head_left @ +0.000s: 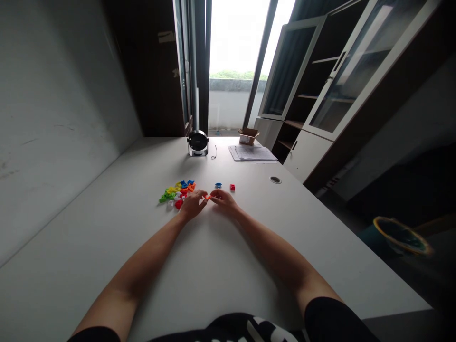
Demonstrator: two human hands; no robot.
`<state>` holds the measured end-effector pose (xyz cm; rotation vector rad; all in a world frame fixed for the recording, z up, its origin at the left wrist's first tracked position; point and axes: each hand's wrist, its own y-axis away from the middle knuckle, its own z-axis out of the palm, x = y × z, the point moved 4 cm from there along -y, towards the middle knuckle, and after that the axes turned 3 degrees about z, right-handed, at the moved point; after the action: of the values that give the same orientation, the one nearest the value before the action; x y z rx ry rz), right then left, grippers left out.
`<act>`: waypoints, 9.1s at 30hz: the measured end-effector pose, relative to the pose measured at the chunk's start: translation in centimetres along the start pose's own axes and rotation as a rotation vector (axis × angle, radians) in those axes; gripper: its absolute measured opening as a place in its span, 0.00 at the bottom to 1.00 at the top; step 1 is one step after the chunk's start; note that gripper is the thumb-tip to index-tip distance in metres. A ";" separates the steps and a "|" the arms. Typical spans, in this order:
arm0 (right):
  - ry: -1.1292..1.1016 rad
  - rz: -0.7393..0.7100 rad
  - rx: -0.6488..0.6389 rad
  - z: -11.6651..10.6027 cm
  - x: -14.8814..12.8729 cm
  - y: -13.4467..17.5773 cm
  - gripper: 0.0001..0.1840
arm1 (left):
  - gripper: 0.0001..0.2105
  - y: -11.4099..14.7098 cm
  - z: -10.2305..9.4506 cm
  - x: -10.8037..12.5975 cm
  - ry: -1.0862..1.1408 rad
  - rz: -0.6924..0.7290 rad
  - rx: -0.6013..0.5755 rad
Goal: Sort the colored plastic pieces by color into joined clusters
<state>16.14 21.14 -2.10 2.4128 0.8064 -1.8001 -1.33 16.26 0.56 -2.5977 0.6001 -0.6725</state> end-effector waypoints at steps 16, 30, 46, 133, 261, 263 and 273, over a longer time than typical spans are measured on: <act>-0.022 -0.027 0.059 1.1 -0.4 0.4 0.17 | 0.14 0.0 0.1 -1.0 0.077 -0.105 -0.041; -0.248 0.063 -0.067 0.9 -0.3 -0.1 0.25 | 0.09 0.1 -0.3 -0.4 0.018 -0.066 0.067; -0.150 -0.025 -0.022 0.7 0.0 0.0 0.21 | 0.11 0.2 -0.3 0.1 0.071 0.024 0.120; 0.811 0.200 0.640 -15.5 3.2 1.6 0.16 | 0.11 -0.3 1.8 -2.5 0.461 -0.168 0.043; 0.022 0.168 0.066 -0.4 -0.6 0.7 0.17 | 0.09 -0.4 -1.2 0.8 -0.022 0.064 0.061; 0.029 0.161 0.053 -0.1 -1.0 0.8 0.18 | 0.09 -0.4 -1.2 1.0 -0.018 0.081 0.059; -0.140 0.123 0.074 -0.1 -0.6 0.9 0.19 | 0.11 -0.3 -0.9 0.8 0.096 0.040 0.102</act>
<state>16.47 20.21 -1.81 2.2902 0.5758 -1.9568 -1.11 15.90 1.72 -2.4640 0.6276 -0.7978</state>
